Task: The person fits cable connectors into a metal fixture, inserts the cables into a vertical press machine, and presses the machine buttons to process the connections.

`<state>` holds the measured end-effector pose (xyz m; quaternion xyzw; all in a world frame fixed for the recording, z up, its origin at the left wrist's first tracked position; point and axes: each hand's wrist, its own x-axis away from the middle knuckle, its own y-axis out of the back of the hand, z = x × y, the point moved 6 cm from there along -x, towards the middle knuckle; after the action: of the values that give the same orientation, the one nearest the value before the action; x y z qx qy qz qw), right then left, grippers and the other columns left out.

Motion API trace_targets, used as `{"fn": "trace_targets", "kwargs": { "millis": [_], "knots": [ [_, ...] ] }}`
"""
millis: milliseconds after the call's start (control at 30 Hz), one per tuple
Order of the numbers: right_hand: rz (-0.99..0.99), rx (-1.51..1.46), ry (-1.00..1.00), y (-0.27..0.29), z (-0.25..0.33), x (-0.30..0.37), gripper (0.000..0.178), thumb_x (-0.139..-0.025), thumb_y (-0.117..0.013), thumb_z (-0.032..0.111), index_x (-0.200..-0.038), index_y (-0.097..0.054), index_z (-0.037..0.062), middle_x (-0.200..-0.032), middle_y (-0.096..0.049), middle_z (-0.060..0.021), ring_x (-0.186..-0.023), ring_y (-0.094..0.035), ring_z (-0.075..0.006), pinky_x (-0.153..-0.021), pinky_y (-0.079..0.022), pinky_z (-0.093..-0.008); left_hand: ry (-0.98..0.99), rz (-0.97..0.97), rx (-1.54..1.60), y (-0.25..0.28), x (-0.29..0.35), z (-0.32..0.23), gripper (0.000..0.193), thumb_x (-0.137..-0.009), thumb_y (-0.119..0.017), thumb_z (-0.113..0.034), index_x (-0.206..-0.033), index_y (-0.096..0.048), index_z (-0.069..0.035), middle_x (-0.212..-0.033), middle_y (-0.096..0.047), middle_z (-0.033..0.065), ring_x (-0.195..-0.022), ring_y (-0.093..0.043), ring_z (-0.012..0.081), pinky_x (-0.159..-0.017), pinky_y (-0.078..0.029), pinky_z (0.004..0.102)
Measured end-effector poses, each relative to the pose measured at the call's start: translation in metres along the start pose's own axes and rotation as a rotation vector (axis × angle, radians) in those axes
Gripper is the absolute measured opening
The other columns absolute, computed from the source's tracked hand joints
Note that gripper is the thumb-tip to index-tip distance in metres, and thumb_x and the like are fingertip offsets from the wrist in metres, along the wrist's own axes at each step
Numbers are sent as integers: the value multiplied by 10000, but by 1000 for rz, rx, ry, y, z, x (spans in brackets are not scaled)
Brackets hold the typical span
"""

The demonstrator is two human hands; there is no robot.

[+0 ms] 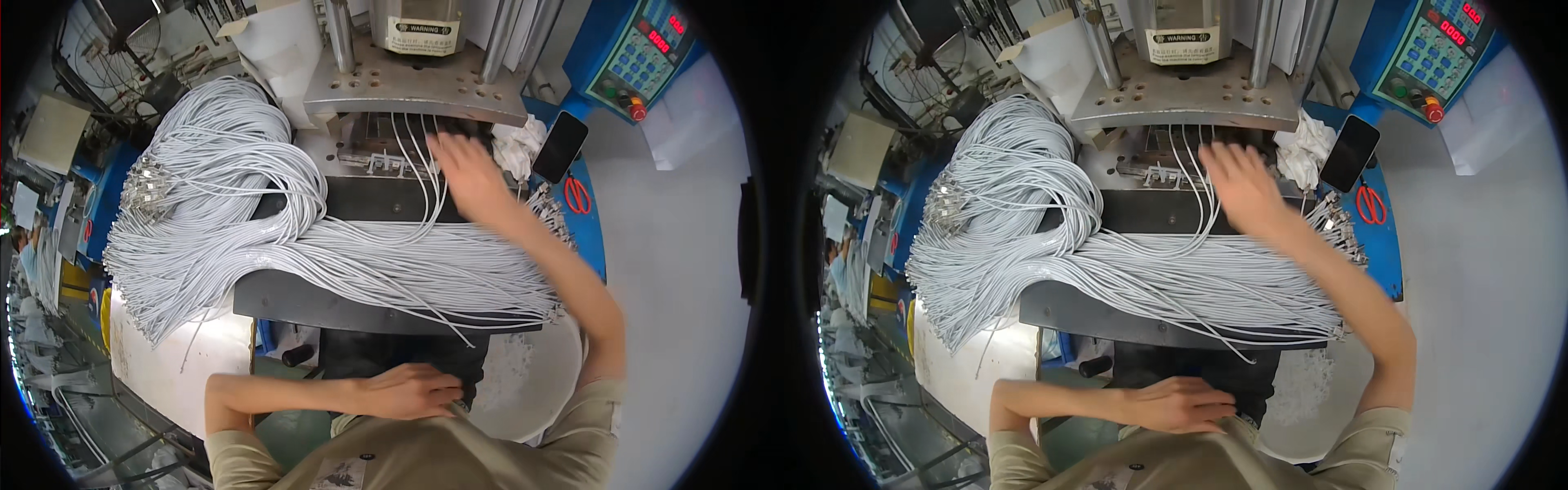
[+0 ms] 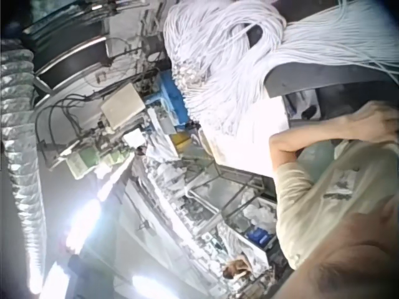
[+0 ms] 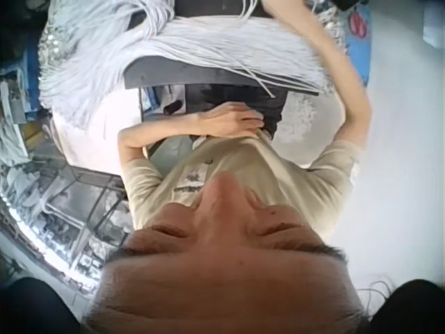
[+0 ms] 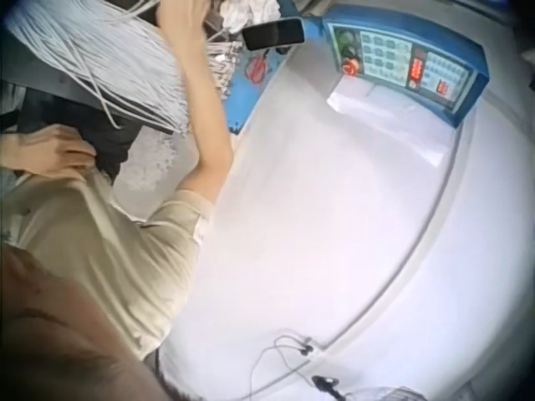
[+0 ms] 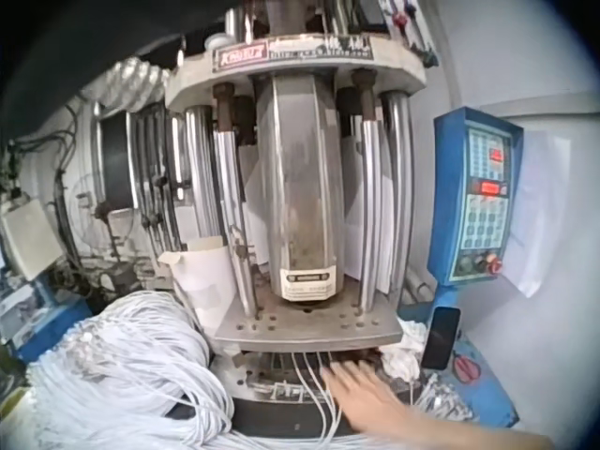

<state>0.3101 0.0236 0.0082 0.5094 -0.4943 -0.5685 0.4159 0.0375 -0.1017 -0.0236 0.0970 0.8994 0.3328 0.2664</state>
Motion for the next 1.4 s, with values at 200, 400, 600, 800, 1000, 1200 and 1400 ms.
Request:
{"fn": "trace_targets", "kwargs": {
  "millis": [200, 400, 600, 800, 1000, 1200, 1400],
  "knots": [
    [201, -354, 245, 42, 73, 180, 872, -734, -747, 99, -1538, -416, 26, -1625, -296, -262, -1502, -332, -426, -1225, -247, -612, 936, -134, 71, 28, 144, 52, 289, -981, -709, -248, -1141, -726, -8, -1029, -737, 136, -832, -737, 256, -729, -609, 320],
    [28, -174, -78, 5, 53, 229, 1020, -620, -846, 162, -1549, -431, 96, -1634, -304, -242, -1512, -330, -395, -1208, -261, -618, 1311, -835, 726, 16, 221, 106, 469, -1061, -575, -384, -1045, -704, 67, -943, -751, 159, -768, -745, 260, -652, -610, 342],
    [-114, 65, -48, -11, 53, 233, 1157, -488, -915, 224, -1549, -454, 182, -1623, -340, -220, -1509, -342, -369, -1208, -261, -609, 1406, -876, 880, 0, 224, 109, 565, -1099, -471, -432, -986, -708, 69, -921, -760, 186, -716, -746, 251, -572, -600, 324],
    [-67, -6, -75, -3, 55, 235, 1169, -471, -918, 221, -1546, -461, 190, -1618, -356, -210, -1501, -355, -365, -1204, -272, -605, 1425, -801, 913, -5, 220, 101, 754, -1053, -383, -636, -1038, -694, 51, -967, -759, 195, -737, -739, 263, -605, -590, 342],
    [-102, -30, -79, 0, 56, 236, 1161, -492, -911, 208, -1557, -447, 197, -1621, -354, -207, -1500, -355, -363, -1202, -275, -604, 1413, -784, 982, -3, 207, 92, 817, -1019, -361, -702, -1101, -682, 44, -982, -762, 193, -735, -740, 262, -606, -593, 342],
    [-249, -17, -148, 9, 61, 248, 1081, -541, -899, 208, -1527, -462, 138, -1591, -384, -208, -1480, -376, -367, -1196, -285, -597, 1474, -802, 1075, -6, 202, 88, 838, -1002, -367, -728, -1122, -680, 40, -971, -763, 184, -732, -740, 254, -621, -598, 337],
    [-587, -191, -259, 4, 83, 313, 654, -775, -854, 215, -1346, -574, 60, -1306, -625, -175, -1204, -608, -337, -970, -497, -518, 1445, -733, 1205, -8, 190, 72, 731, -1032, -443, -644, -1066, -705, 38, -934, -759, 168, -729, -738, 238, -631, -596, 328]
  ]
}}
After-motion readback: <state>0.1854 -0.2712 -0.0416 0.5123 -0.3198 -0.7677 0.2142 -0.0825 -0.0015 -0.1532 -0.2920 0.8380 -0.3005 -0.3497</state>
